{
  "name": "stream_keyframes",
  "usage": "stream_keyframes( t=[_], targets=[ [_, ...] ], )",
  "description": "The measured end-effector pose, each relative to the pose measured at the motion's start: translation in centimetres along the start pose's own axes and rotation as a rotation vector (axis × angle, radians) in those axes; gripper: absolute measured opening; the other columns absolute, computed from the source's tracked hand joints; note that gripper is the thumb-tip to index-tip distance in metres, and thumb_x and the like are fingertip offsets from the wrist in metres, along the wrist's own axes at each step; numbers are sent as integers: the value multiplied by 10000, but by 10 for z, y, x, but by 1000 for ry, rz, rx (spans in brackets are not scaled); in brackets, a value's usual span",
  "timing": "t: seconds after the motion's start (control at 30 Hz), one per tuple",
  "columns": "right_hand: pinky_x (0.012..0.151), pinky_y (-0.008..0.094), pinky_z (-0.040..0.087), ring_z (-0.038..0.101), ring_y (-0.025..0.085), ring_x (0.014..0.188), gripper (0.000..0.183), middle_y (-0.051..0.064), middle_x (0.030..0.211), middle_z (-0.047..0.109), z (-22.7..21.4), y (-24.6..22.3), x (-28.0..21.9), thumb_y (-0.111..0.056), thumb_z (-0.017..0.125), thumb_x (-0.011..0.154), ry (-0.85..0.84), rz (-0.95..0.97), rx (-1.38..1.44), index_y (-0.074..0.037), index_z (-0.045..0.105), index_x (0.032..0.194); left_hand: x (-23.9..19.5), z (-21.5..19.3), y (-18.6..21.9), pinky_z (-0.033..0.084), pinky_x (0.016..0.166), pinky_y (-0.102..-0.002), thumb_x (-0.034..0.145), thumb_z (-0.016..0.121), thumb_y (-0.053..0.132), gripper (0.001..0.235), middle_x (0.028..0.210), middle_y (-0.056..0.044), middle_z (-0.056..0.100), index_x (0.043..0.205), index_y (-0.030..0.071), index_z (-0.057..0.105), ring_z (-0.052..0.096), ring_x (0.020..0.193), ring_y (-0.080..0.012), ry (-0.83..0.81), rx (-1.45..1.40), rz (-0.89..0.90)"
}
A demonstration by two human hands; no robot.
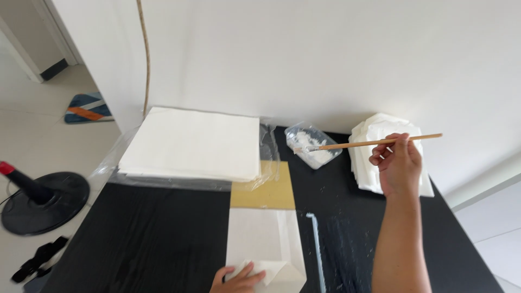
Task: Folding white paper sheets and applying glue with a brush to assemble a paper product.
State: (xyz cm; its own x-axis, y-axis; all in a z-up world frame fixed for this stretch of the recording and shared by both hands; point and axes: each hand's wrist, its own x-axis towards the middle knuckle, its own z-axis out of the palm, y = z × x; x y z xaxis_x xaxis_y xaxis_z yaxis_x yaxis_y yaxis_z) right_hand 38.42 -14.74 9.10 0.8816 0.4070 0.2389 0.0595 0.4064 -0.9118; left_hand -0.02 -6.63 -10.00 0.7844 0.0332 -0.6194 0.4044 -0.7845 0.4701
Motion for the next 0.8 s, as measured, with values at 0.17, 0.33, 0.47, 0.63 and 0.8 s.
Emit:
stream_keyframes(
  t=[0.17,0.33,0.47,0.63,0.8],
  targets=[
    [568,299,389,528,200,677,316,65,839,549,2,-29,-76,-358,430,1177,-81,78,-8,-124,564,1012,-47,6,24,108,1174,-480,955,672,526,458,1324,-3,530,1134,136,510,276,1570,-236,497,-277,261],
    [481,309,402,533,224,635,310,87,894,521,-19,-26,-158,-262,345,1209,-252,45,-24,-132,513,983,-68,5,40,233,1140,-524,867,853,325,702,1448,-166,585,1422,56,517,388,1480,-323,714,-261,301],
    [389,275,483,606,221,576,305,111,918,473,-30,-22,-211,-335,349,1158,-506,-60,-86,-100,505,1042,-70,7,46,253,1147,-503,839,841,488,790,1454,-141,585,1400,78,467,502,1384,-291,809,-166,222],
    [397,240,550,685,197,592,268,174,999,563,-29,-23,-250,-262,313,1142,-639,-168,-246,-88,489,1040,-63,15,46,271,1143,-493,848,834,480,912,1506,-160,535,1505,30,389,484,1400,-273,868,-38,220],
    [506,247,576,693,197,622,252,193,913,713,-19,-23,-263,-246,310,1129,-671,-173,-384,-88,468,1012,-50,24,44,282,1155,-436,851,771,610,984,1586,-132,446,1540,35,367,365,1488,-265,917,80,131]
  ],
)
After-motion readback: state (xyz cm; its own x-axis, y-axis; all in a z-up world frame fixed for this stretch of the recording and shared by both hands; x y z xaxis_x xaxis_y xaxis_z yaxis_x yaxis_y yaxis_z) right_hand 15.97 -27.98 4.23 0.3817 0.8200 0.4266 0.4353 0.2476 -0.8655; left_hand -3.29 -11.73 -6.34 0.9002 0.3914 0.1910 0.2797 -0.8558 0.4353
